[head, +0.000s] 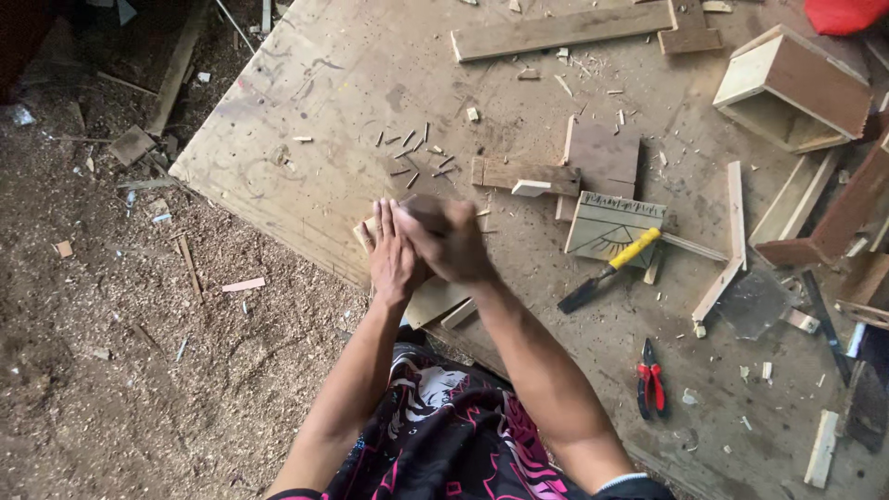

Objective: The person repeatedly hammers nails into a small wooden box on a workbench. They pick up nails from the table, position them on the box, and strike them with a hammer. The box remains on the workbench throughout the clip.

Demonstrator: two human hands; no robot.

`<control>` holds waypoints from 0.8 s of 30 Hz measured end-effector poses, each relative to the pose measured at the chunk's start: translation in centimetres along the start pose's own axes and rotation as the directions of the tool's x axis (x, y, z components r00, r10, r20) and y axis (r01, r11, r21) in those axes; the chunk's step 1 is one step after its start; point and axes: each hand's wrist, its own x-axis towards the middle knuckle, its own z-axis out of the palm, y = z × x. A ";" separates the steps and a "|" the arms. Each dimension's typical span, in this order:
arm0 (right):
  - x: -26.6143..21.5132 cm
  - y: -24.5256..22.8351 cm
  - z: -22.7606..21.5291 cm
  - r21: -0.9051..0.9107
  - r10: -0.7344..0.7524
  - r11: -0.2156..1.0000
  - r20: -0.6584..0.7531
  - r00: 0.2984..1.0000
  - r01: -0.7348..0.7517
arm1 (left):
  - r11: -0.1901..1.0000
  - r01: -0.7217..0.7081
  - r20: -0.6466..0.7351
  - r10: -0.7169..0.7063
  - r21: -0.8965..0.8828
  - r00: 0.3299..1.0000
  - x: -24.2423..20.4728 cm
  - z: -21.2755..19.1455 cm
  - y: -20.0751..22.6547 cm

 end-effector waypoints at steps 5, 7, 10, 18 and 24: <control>-8.0 3.1 -12.0 0.797 0.209 0.590 -0.300 0.931 0.124 | 0.999 0.051 0.093 -0.052 0.015 0.994 -0.4 -0.8 0.5; -9.1 4.6 -12.7 0.767 0.165 0.629 -0.287 0.944 0.123 | 0.997 0.078 0.077 -0.075 -0.030 0.994 0.0 -1.6 0.1; -7.3 6.3 -10.8 0.610 0.140 0.784 -0.350 0.926 0.112 | 0.999 0.051 0.023 -0.050 -0.020 0.998 0.4 -1.6 1.2; -3.8 4.4 -4.4 -0.151 -0.033 0.988 -0.015 0.999 0.030 | 0.998 0.035 0.016 -0.036 0.057 0.999 0.8 -0.8 1.0; -6.6 6.7 -14.0 0.863 0.296 0.493 -0.281 0.913 0.106 | 0.996 -0.038 -0.044 0.034 -0.077 0.998 1.3 -1.1 0.6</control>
